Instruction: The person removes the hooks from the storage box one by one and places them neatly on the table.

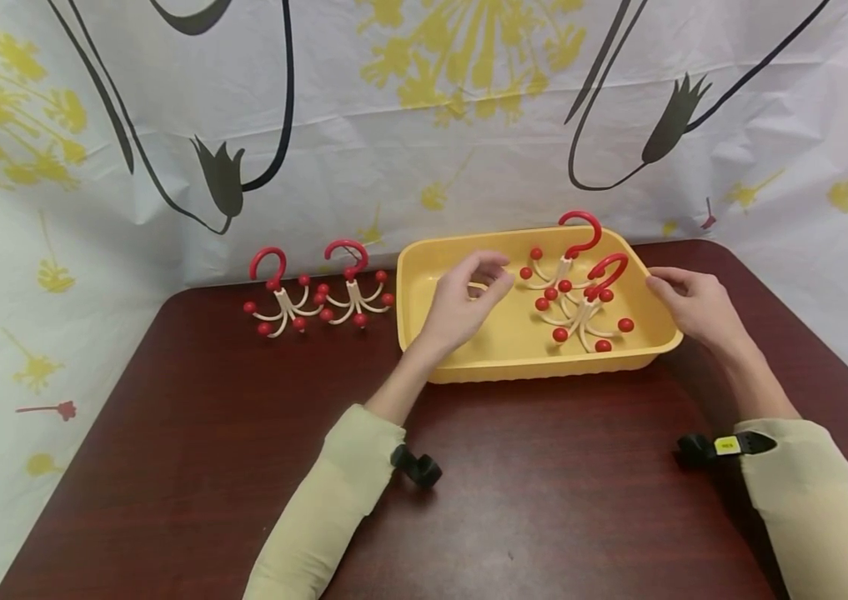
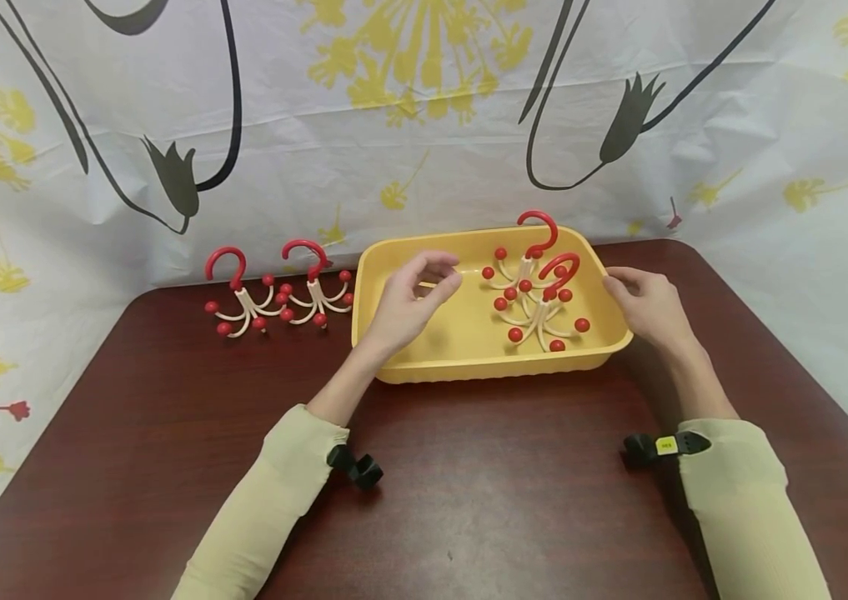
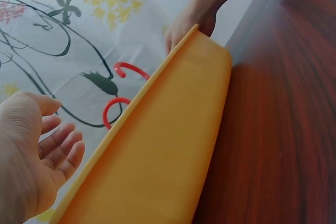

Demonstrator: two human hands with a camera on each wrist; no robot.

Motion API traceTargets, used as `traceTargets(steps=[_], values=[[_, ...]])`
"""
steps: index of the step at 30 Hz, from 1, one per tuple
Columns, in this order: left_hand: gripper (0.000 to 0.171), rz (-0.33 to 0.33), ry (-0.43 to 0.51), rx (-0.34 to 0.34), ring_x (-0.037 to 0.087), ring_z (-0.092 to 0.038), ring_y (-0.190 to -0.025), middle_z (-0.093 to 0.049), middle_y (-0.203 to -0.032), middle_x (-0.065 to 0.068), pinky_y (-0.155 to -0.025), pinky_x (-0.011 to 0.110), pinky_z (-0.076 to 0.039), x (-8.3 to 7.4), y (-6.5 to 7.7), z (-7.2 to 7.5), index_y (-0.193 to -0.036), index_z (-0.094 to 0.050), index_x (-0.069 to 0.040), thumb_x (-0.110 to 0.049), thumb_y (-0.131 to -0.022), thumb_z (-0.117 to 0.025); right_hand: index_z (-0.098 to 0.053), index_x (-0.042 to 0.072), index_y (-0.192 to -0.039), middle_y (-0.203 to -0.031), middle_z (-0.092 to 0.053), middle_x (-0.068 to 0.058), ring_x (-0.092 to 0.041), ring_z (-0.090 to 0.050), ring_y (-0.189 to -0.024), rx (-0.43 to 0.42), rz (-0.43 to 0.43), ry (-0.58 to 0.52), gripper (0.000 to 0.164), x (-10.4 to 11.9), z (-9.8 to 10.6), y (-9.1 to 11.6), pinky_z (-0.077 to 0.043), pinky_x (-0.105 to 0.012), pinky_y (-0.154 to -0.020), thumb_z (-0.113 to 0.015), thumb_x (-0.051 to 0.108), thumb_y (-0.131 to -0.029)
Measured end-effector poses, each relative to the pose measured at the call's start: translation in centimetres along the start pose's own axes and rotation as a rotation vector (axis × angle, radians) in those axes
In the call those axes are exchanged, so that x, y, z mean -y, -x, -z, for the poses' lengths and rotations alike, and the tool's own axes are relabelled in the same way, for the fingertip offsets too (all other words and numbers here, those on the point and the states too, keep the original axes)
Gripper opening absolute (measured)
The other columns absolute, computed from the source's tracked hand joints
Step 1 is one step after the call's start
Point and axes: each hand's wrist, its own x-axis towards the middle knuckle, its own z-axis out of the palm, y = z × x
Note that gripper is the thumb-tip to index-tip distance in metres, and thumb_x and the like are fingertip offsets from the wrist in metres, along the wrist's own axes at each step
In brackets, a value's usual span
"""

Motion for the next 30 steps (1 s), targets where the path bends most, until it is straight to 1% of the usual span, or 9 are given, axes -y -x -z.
traceTargets(steps=[5,8,10,13,15,17,20,24,30], values=[[0.026,0.025,0.000,0.041,0.015,-0.062,-0.094,-0.066,-0.103,0.008,-0.080,0.029,-0.054,0.1,-0.3,-1.6,-0.122,-0.064,-0.003,-0.016,-0.099,-0.066,-0.054,-0.007,-0.139,-0.126,-0.059,-0.033,0.006,-0.052,-0.077,-0.002,0.004,-0.004,0.063,0.0,0.0,0.0,-0.045,-0.007,-0.062,-0.048,0.045,-0.105],[0.027,0.032,0.003,0.053,0.013,-0.062,-0.095,-0.066,-0.104,0.007,-0.080,0.026,-0.054,0.2,-0.4,-2.4,-0.123,-0.064,-0.004,-0.016,-0.099,-0.066,-0.054,-0.007,-0.139,-0.126,-0.059,-0.033,0.007,-0.052,-0.076,-0.002,0.006,-0.005,0.062,0.0,0.0,0.0,-0.045,-0.007,-0.062,-0.048,0.045,-0.105],[0.027,0.031,0.006,0.059,0.013,-0.062,-0.096,-0.066,-0.104,0.008,-0.082,0.024,-0.053,0.3,-0.6,-2.9,-0.123,-0.064,-0.004,-0.016,-0.099,-0.066,-0.054,-0.006,-0.139,-0.126,-0.060,-0.032,0.005,-0.053,-0.078,-0.003,0.007,-0.002,0.062,0.0,0.0,0.0,-0.044,-0.007,-0.062,-0.048,0.046,-0.105],[0.028,0.031,0.006,0.060,0.013,-0.063,-0.094,-0.067,-0.104,0.008,-0.083,0.021,-0.052,0.3,-0.8,-3.7,-0.124,-0.064,-0.003,-0.015,-0.099,-0.067,-0.054,-0.006,-0.140,-0.127,-0.059,-0.032,-0.013,-0.060,-0.088,-0.001,0.001,0.005,0.063,0.1,0.0,-0.1,-0.043,-0.006,-0.062,-0.047,0.047,-0.105],[0.028,0.031,0.007,0.057,0.012,-0.063,-0.093,-0.067,-0.102,0.008,-0.083,0.020,-0.052,0.2,-1.0,-4.4,-0.124,-0.064,-0.003,-0.014,-0.099,-0.067,-0.053,-0.006,-0.140,-0.128,-0.058,-0.032,-0.026,-0.061,-0.096,0.001,-0.004,0.006,0.064,0.0,0.0,-0.1,-0.042,-0.006,-0.062,-0.046,0.048,-0.105],[0.028,0.027,0.011,0.056,0.011,-0.062,-0.091,-0.068,-0.101,0.008,-0.082,0.020,-0.052,0.3,-1.2,-4.9,-0.124,-0.064,-0.002,-0.013,-0.098,-0.068,-0.052,-0.006,-0.141,-0.130,-0.057,-0.032,-0.036,-0.059,-0.102,0.004,-0.012,0.003,0.065,0.0,0.0,-0.2,-0.042,-0.005,-0.062,-0.046,0.048,-0.105],[0.028,0.020,0.022,0.062,0.011,-0.062,-0.091,-0.067,-0.101,0.008,-0.083,0.019,-0.052,0.4,-1.4,-5.7,-0.124,-0.064,-0.001,-0.012,-0.098,-0.068,-0.052,-0.006,-0.141,-0.130,-0.057,-0.032,-0.037,-0.058,-0.104,0.009,-0.014,-0.001,0.065,-0.2,-0.1,-0.2,-0.042,-0.005,-0.062,-0.046,0.048,-0.105],[0.028,0.020,0.033,0.073,0.011,-0.062,-0.092,-0.067,-0.102,0.008,-0.083,0.018,-0.051,0.4,-1.7,-6.4,-0.124,-0.064,0.000,-0.011,-0.098,-0.067,-0.053,-0.005,-0.141,-0.129,-0.058,-0.032,-0.034,-0.059,-0.101,0.008,-0.007,0.005,0.064,-0.2,-0.1,-0.2,-0.043,-0.006,-0.062,-0.046,0.048,-0.105],[0.029,0.038,0.021,0.074,0.009,-0.060,-0.089,-0.065,-0.101,0.006,-0.083,0.017,-0.051,0.2,-2.1,-7.5,-0.124,-0.064,0.000,-0.013,-0.098,-0.067,-0.054,-0.005,-0.140,-0.127,-0.059,-0.031,-0.013,-0.058,-0.088,0.004,-0.008,0.011,0.064,-0.2,-0.1,-0.2,-0.044,-0.007,-0.062,-0.047,0.048,-0.105]])
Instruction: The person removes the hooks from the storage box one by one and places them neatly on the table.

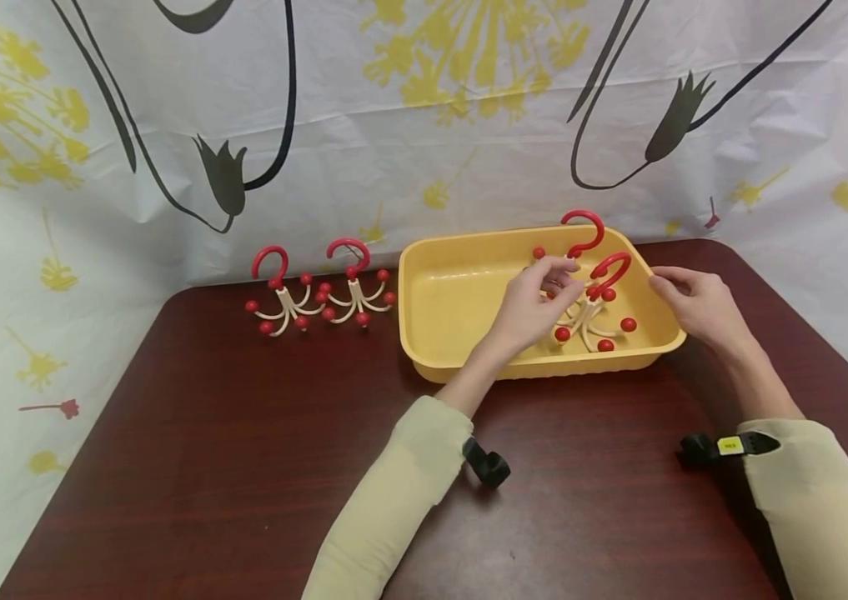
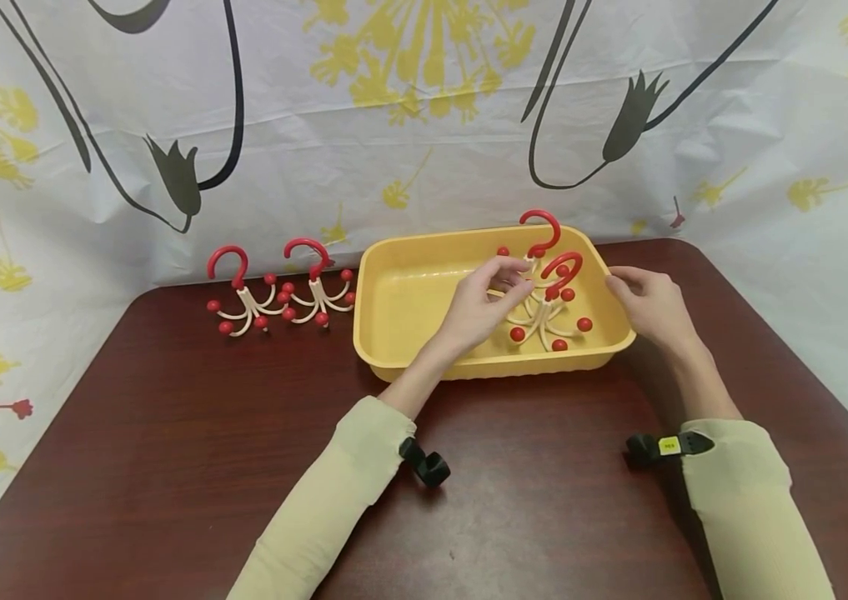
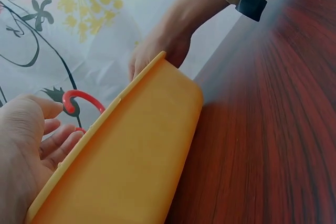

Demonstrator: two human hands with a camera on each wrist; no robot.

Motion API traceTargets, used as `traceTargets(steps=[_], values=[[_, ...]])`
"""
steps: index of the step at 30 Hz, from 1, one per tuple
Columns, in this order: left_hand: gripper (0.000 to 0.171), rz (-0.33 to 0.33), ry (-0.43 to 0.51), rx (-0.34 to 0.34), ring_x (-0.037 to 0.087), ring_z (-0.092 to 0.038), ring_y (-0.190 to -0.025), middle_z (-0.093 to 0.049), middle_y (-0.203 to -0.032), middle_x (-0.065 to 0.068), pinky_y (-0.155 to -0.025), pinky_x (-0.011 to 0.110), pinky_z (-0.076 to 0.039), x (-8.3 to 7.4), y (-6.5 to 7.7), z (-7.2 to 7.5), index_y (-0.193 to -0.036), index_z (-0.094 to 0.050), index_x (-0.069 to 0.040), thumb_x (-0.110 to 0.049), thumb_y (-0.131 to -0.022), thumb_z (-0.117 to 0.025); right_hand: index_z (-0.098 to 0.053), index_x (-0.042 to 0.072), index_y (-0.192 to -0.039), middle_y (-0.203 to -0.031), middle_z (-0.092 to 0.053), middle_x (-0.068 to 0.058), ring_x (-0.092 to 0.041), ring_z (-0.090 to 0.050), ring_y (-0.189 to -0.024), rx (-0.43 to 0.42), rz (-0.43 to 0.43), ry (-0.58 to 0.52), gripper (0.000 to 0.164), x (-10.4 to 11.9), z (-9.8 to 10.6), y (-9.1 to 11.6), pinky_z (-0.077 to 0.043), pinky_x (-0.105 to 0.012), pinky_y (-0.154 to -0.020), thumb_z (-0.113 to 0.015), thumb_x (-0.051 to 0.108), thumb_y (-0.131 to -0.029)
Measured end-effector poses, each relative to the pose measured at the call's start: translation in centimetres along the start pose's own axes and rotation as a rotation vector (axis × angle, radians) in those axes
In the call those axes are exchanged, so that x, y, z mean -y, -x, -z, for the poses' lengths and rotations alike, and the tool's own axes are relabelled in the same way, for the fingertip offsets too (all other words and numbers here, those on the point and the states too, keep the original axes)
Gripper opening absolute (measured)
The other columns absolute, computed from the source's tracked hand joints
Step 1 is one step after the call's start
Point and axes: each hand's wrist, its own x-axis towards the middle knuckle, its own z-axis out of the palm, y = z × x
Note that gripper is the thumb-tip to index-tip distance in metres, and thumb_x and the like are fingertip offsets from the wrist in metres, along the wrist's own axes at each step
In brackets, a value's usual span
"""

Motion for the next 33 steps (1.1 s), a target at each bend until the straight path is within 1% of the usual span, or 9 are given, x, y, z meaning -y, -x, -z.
traceTargets(steps=[2,4,12,19,23,25,28,31,33], values=[[0.030,0.013,-0.002,0.001,0.008,-0.060,-0.088,-0.065,-0.100,0.005,-0.082,0.015,-0.050,-0.1,-0.1,-0.3,-0.125,-0.064,-0.001,-0.014,-0.098,-0.068,-0.054,-0.005,-0.140,-0.127,-0.059,-0.031,-0.009,-0.057,-0.086,0.001,-0.004,-0.001,0.064,0.0,0.0,0.0,-0.044,-0.008,-0.062,-0.047,0.048,-0.105],[0.031,0.027,-0.006,0.007,0.007,-0.060,-0.088,-0.065,-0.100,0.004,-0.081,0.014,-0.049,-0.2,-0.3,-0.6,-0.126,-0.064,-0.002,-0.015,-0.098,-0.068,-0.054,-0.005,-0.140,-0.127,-0.059,-0.031,-0.011,-0.058,-0.087,0.001,-0.006,0.001,0.064,0.1,0.0,0.0,-0.044,-0.008,-0.062,-0.047,0.048,-0.105],[0.032,0.066,-0.014,0.005,0.006,-0.059,-0.086,-0.066,-0.100,0.003,-0.079,0.012,-0.048,-0.4,-0.9,-1.8,-0.127,-0.065,-0.005,-0.017,-0.098,-0.068,-0.053,-0.005,-0.141,-0.128,-0.058,-0.032,-0.035,-0.059,-0.101,0.005,-0.008,-0.004,0.064,0.2,0.0,0.0,-0.043,-0.007,-0.062,-0.046,0.048,-0.105],[0.033,0.093,0.009,-0.010,0.003,-0.059,-0.085,-0.068,-0.101,0.002,-0.079,0.011,-0.048,-0.2,-1.3,-2.6,-0.128,-0.066,-0.005,-0.017,-0.098,-0.068,-0.053,-0.005,-0.141,-0.129,-0.058,-0.032,-0.036,-0.059,-0.101,0.005,-0.007,-0.005,0.064,0.1,0.0,0.1,-0.044,-0.007,-0.062,-0.046,0.048,-0.105],[0.028,0.082,0.003,-0.020,0.003,-0.059,-0.083,-0.071,-0.103,0.003,-0.077,0.011,-0.049,-0.3,-1.2,-2.7,-0.123,-0.069,-0.003,-0.016,-0.098,-0.068,-0.052,-0.006,-0.141,-0.129,-0.058,-0.033,-0.037,-0.059,-0.102,0.008,-0.009,-0.013,0.065,0.1,0.0,0.1,-0.044,-0.007,-0.062,-0.045,0.048,-0.105],[0.024,0.066,-0.006,-0.025,0.003,-0.059,-0.082,-0.072,-0.102,0.004,-0.076,0.011,-0.049,-0.3,-1.1,-2.7,-0.119,-0.070,-0.003,-0.015,-0.098,-0.068,-0.052,-0.006,-0.141,-0.128,-0.058,-0.033,-0.033,-0.061,-0.099,0.007,-0.008,-0.010,0.065,0.1,0.0,0.1,-0.044,-0.007,-0.062,-0.046,0.048,-0.105],[0.019,0.044,-0.023,-0.021,0.002,-0.059,-0.080,-0.072,-0.100,0.003,-0.075,0.011,-0.049,-0.2,-1.1,-2.8,-0.114,-0.071,-0.003,-0.013,-0.099,-0.067,-0.053,-0.006,-0.140,-0.127,-0.059,-0.033,-0.015,-0.063,-0.088,0.008,-0.001,-0.010,0.064,0.1,0.1,0.0,-0.045,-0.007,-0.062,-0.047,0.047,-0.105],[0.017,0.037,-0.033,-0.019,0.000,-0.059,-0.078,-0.072,-0.097,0.001,-0.073,0.012,-0.050,-0.2,-1.0,-2.9,-0.112,-0.072,-0.004,-0.014,-0.099,-0.067,-0.053,-0.007,-0.140,-0.126,-0.060,-0.034,0.004,-0.056,-0.078,0.010,0.006,-0.018,0.064,0.1,0.1,0.0,-0.046,-0.008,-0.062,-0.047,0.046,-0.105],[0.016,0.035,-0.032,-0.025,0.001,-0.059,-0.077,-0.072,-0.095,0.000,-0.072,0.012,-0.050,-0.2,-0.9,-2.9,-0.110,-0.072,-0.005,-0.014,-0.098,-0.068,-0.053,-0.008,-0.139,-0.126,-0.060,-0.034,0.010,-0.052,-0.075,0.011,0.010,-0.023,0.064,0.1,0.1,0.0,-0.046,-0.007,-0.062,-0.048,0.046,-0.105]])
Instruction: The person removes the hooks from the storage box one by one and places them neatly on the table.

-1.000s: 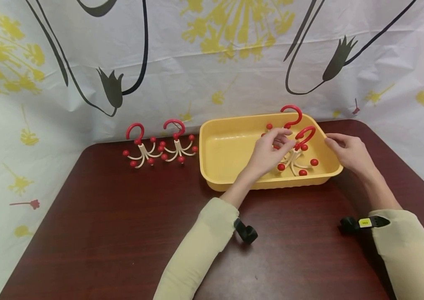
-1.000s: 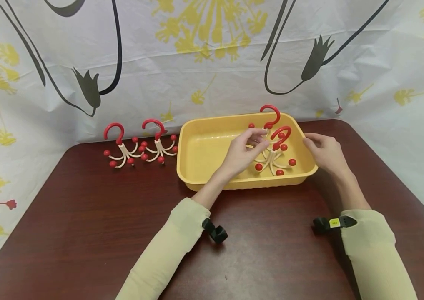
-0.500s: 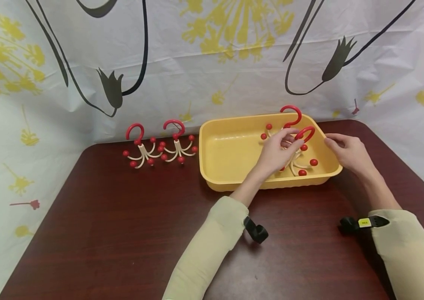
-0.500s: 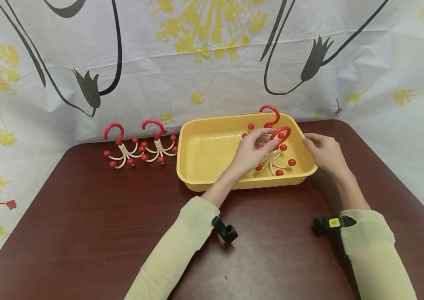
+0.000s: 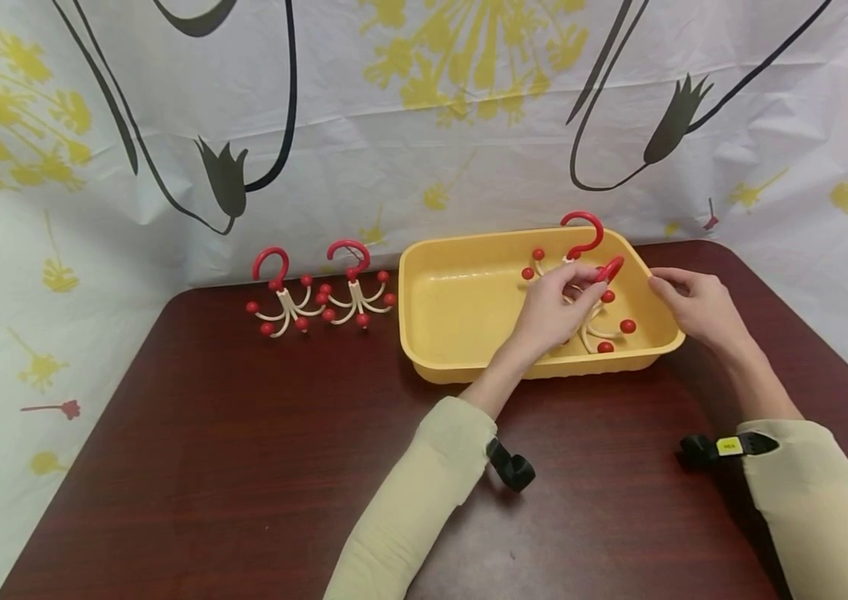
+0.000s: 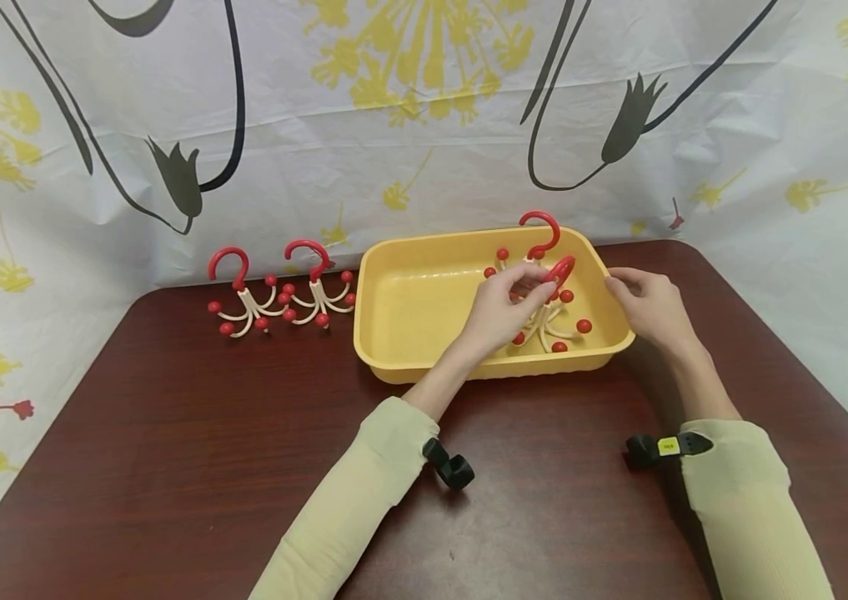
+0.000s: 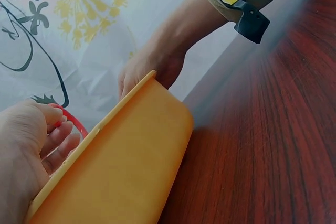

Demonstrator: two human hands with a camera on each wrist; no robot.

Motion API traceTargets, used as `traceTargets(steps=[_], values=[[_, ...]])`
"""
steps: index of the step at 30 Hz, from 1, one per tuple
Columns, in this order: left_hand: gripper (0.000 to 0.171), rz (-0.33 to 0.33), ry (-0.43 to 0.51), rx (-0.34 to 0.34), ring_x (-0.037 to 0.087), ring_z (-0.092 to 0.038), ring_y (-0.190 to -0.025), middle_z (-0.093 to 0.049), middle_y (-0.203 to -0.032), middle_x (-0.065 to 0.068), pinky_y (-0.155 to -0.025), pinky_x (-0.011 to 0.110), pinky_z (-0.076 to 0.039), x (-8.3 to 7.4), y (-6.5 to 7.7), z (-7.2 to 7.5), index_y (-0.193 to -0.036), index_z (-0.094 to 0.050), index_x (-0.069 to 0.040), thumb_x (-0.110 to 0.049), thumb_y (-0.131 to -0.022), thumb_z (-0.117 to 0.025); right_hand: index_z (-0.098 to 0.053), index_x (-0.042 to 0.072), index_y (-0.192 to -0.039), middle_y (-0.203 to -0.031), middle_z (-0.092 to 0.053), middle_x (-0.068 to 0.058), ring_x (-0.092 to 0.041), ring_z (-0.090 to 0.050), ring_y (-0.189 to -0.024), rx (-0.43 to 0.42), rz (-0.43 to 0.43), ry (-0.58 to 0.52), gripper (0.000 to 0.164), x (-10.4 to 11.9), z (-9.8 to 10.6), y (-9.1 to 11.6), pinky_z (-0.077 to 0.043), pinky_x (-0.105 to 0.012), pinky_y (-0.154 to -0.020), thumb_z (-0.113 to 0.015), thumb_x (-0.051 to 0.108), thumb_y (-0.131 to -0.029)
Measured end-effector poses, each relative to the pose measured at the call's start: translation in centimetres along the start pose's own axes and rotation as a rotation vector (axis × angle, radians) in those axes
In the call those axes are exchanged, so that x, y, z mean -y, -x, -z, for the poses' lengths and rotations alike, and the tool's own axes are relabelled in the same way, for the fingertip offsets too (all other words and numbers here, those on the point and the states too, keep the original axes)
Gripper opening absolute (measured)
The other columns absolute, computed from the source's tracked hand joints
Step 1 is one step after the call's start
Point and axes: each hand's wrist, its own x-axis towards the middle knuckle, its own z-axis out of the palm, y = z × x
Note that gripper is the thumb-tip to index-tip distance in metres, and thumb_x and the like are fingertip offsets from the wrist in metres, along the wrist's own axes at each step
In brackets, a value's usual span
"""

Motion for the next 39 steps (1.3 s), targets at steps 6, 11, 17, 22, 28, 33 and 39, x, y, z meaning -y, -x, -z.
traceTargets(steps=[6,11,17,22,28,33,39], values=[[0.014,-0.007,-0.010,-0.011,0.001,-0.058,-0.076,-0.069,-0.090,-0.003,-0.071,0.012,-0.050,-0.18,0.30,0.15,-0.105,-0.072,-0.006,-0.017,-0.096,-0.071,-0.053,-0.007,-0.140,-0.127,-0.059,-0.034,0.009,-0.053,-0.076,0.000,0.000,-0.004,0.064,-0.02,-0.02,0.06,-0.046,-0.008,-0.062,-0.048,0.046,-0.105],[0.014,-0.025,-0.014,-0.019,0.001,-0.057,-0.076,-0.069,-0.089,-0.001,-0.071,0.012,-0.050,-0.38,0.60,0.39,-0.104,-0.072,-0.004,-0.015,-0.097,-0.070,-0.053,-0.007,-0.140,-0.127,-0.059,-0.033,0.005,-0.054,-0.077,-0.002,-0.003,0.000,0.064,0.01,-0.11,0.08,-0.047,-0.008,-0.062,-0.047,0.046,-0.105],[0.013,-0.047,-0.028,-0.020,0.003,-0.056,-0.072,-0.069,-0.087,0.002,-0.067,0.012,-0.050,-0.32,0.61,0.47,-0.103,-0.072,-0.003,-0.015,-0.097,-0.069,-0.053,-0.007,-0.140,-0.126,-0.060,-0.032,-0.007,-0.060,-0.083,-0.007,-0.005,0.010,0.064,0.03,-0.07,0.07,-0.047,-0.008,-0.062,-0.047,0.046,-0.105],[0.015,-0.059,-0.069,-0.025,0.001,-0.056,-0.072,-0.071,-0.090,0.001,-0.067,0.011,-0.049,-0.37,0.69,0.58,-0.105,-0.074,-0.005,-0.016,-0.097,-0.070,-0.053,-0.006,-0.141,-0.127,-0.060,-0.032,-0.030,-0.063,-0.095,-0.004,-0.009,0.016,0.064,0.04,-0.13,0.05,-0.047,-0.009,-0.061,-0.046,0.046,-0.105],[0.019,-0.071,-0.101,-0.039,-0.001,-0.059,-0.075,-0.073,-0.096,0.001,-0.071,0.010,-0.050,-0.46,0.87,0.63,-0.109,-0.076,-0.005,-0.018,-0.094,-0.073,-0.053,-0.006,-0.140,-0.126,-0.060,-0.032,-0.025,-0.063,-0.091,-0.007,-0.005,0.023,0.063,0.04,-0.07,0.01,-0.047,-0.009,-0.061,-0.046,0.046,-0.105],[0.022,-0.078,-0.121,-0.053,-0.002,-0.059,-0.079,-0.073,-0.100,0.000,-0.073,0.009,-0.049,-0.68,0.97,0.63,-0.111,-0.077,-0.006,-0.019,-0.093,-0.074,-0.054,-0.006,-0.139,-0.126,-0.060,-0.032,-0.010,-0.060,-0.082,-0.009,-0.006,0.019,0.062,0.08,0.01,0.01,-0.047,-0.010,-0.061,-0.048,0.046,-0.105],[0.020,-0.137,-0.140,-0.079,-0.002,-0.059,-0.074,-0.074,-0.094,0.002,-0.069,0.009,-0.049,-0.69,0.88,0.64,-0.108,-0.078,-0.004,-0.017,-0.093,-0.075,-0.054,-0.005,-0.140,-0.125,-0.060,-0.032,-0.001,-0.056,-0.078,-0.005,-0.010,0.012,0.063,0.01,0.01,0.04,-0.047,-0.010,-0.061,-0.048,0.046,-0.105]])
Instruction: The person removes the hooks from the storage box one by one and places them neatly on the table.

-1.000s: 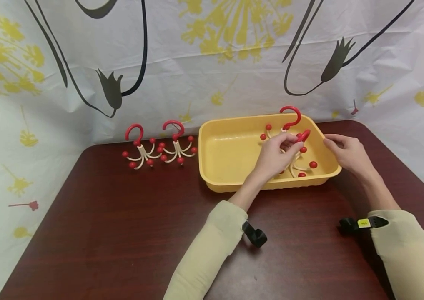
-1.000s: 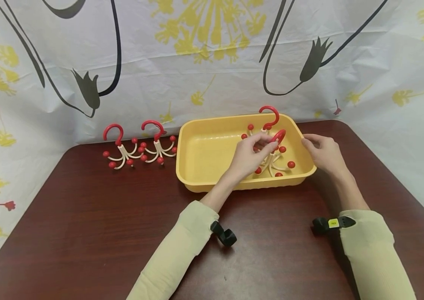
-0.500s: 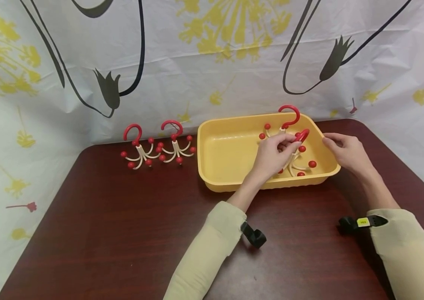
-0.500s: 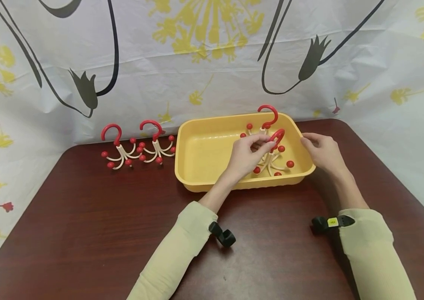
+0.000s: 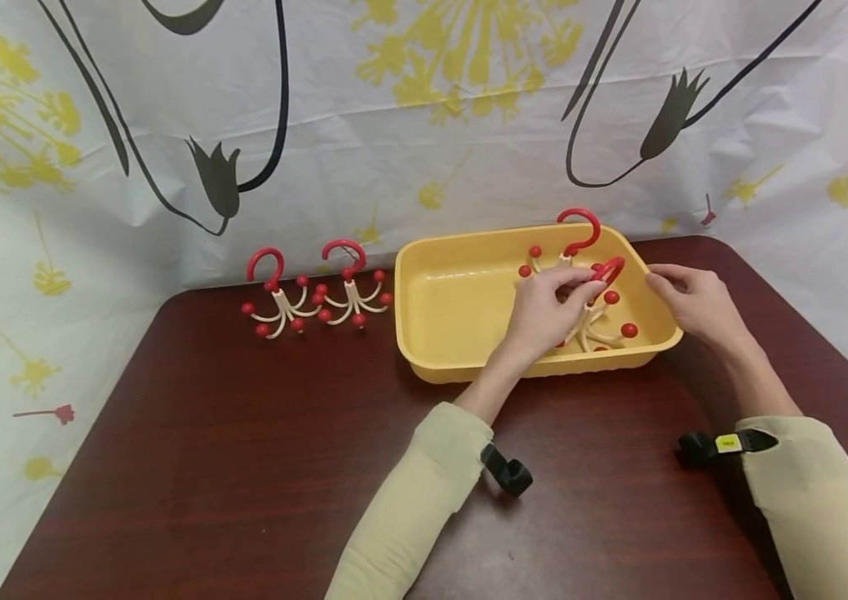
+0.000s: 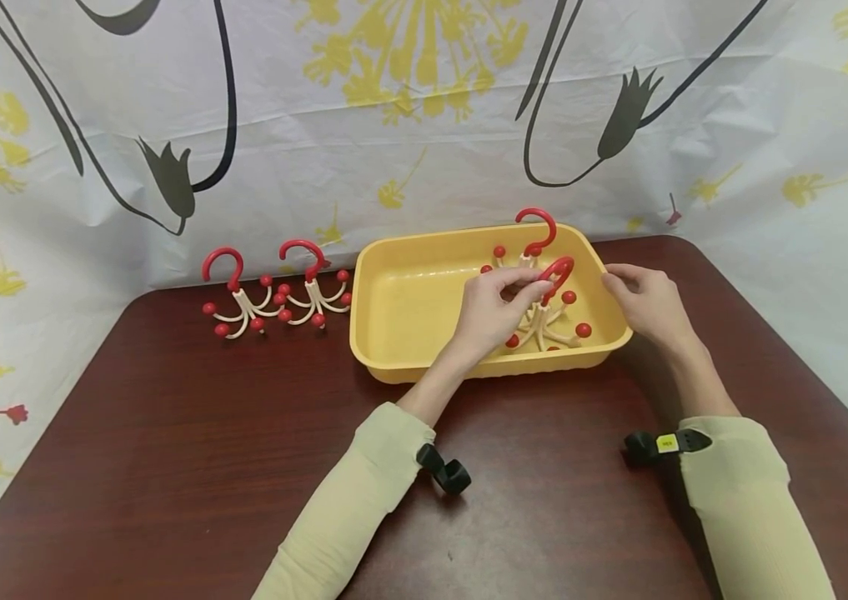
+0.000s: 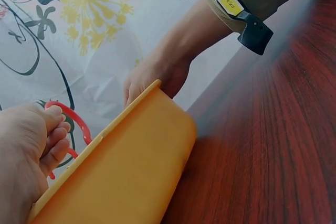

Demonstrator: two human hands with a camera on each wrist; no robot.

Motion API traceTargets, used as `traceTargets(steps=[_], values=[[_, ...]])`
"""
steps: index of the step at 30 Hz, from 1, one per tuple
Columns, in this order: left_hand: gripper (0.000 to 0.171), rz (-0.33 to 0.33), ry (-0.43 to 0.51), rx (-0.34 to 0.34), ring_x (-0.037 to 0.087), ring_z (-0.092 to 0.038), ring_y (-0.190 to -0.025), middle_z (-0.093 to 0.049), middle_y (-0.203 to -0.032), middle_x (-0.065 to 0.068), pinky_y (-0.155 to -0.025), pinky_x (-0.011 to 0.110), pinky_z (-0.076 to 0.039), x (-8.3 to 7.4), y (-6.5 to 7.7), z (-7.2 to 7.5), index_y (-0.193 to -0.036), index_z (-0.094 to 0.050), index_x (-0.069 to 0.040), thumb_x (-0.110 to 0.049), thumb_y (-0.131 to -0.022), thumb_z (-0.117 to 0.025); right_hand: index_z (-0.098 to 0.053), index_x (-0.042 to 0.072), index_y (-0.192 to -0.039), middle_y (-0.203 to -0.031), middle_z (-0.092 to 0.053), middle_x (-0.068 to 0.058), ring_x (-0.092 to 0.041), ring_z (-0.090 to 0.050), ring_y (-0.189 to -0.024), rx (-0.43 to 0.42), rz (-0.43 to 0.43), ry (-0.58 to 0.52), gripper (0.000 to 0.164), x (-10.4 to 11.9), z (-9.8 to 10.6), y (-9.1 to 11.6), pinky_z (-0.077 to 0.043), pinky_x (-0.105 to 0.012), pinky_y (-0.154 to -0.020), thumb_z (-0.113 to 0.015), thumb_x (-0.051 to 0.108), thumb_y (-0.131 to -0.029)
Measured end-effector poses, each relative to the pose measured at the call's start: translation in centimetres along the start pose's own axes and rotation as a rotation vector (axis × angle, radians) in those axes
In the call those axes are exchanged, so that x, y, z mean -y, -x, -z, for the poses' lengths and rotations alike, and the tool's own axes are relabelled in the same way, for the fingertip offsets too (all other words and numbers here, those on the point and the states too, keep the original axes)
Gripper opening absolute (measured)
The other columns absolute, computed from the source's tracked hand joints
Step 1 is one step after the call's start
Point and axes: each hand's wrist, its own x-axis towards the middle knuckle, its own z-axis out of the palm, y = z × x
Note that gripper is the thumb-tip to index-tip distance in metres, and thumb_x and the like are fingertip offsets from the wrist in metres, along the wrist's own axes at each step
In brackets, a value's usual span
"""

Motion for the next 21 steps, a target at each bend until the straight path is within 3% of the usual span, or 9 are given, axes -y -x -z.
traceTargets(steps=[6,16,21], values=[[0.018,-0.031,0.031,-0.039,-0.003,-0.060,-0.071,-0.074,-0.091,0.004,-0.069,0.010,-0.051,0.2,-0.2,-0.1,-0.107,-0.077,-0.002,-0.012,-0.092,-0.076,-0.054,-0.006,-0.139,-0.125,-0.060,-0.032,0.002,-0.056,-0.077,0.000,0.007,-0.005,0.063,-0.1,0.0,0.0,-0.047,-0.009,-0.061,-0.048,0.047,-0.105],[0.018,-0.022,0.094,-0.108,0.003,-0.066,-0.069,-0.075,-0.088,0.005,-0.066,0.014,-0.053,-0.6,-0.3,0.9,-0.105,-0.078,-0.001,-0.013,-0.091,-0.077,-0.055,-0.006,-0.139,-0.125,-0.060,-0.033,-0.029,-0.061,-0.094,-0.013,0.022,0.020,0.061,0.0,-0.2,0.0,-0.043,-0.006,-0.062,-0.048,0.045,-0.105],[0.019,-0.056,0.125,-0.117,0.005,-0.065,-0.071,-0.075,-0.089,0.008,-0.065,0.016,-0.053,-1.2,-0.4,1.7,-0.105,-0.077,0.001,-0.011,-0.091,-0.077,-0.055,-0.006,-0.138,-0.125,-0.060,-0.033,-0.032,-0.061,-0.094,-0.018,0.025,0.024,0.061,0.0,-0.1,0.0,-0.043,-0.007,-0.061,-0.048,0.044,-0.105]])
